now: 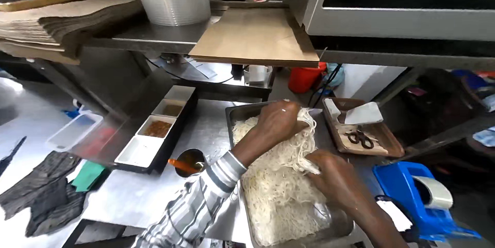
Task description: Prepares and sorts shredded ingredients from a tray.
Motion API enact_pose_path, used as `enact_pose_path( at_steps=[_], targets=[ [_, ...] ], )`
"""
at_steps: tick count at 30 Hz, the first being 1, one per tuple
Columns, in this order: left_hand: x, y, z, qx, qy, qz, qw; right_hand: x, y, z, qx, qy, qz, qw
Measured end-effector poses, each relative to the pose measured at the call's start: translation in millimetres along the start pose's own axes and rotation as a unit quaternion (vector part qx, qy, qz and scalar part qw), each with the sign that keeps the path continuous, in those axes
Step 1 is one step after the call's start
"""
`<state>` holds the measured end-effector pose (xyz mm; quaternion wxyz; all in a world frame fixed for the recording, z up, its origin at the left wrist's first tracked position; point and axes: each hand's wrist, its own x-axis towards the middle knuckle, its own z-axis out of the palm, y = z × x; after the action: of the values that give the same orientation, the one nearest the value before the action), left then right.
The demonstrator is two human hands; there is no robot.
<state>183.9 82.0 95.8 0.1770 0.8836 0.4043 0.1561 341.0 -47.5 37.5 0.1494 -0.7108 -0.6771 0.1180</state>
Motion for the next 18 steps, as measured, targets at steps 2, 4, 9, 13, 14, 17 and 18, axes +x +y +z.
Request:
enact_pose_path(
  at_steps=[2,4,9,13,14,17,18],
  targets=[
    [10,-5,4,-0.019,-0.014,-0.035,0.999,-4,3,3,0.005,0.055,0.0,0.998],
    [14,-12,3,-0.112,-0.062,-0.066,0.99,-8,3,6,0.027,-0.008,0.027,0.999],
    [18,-39,0,-0.344,-0.18,-0.09,0.917,-6,24,19,0.153,-0.051,0.08,0.984],
    [15,-32,20,-0.405,-0.184,-0.096,0.891,25,3,36,0.276,-0.004,0.1,0.956],
    [15,-27,22,-0.412,-0.186,-0.091,0.887,35,-1,46,0.282,0.004,0.104,0.954],
    [12,-27,3,-0.391,-0.173,-0.104,0.898,50,5,50,0.225,0.044,0.088,0.969],
    [9,-32,-8,-0.386,-0.16,-0.111,0.902,50,9,40,0.183,0.042,0.074,0.979]
  ],
)
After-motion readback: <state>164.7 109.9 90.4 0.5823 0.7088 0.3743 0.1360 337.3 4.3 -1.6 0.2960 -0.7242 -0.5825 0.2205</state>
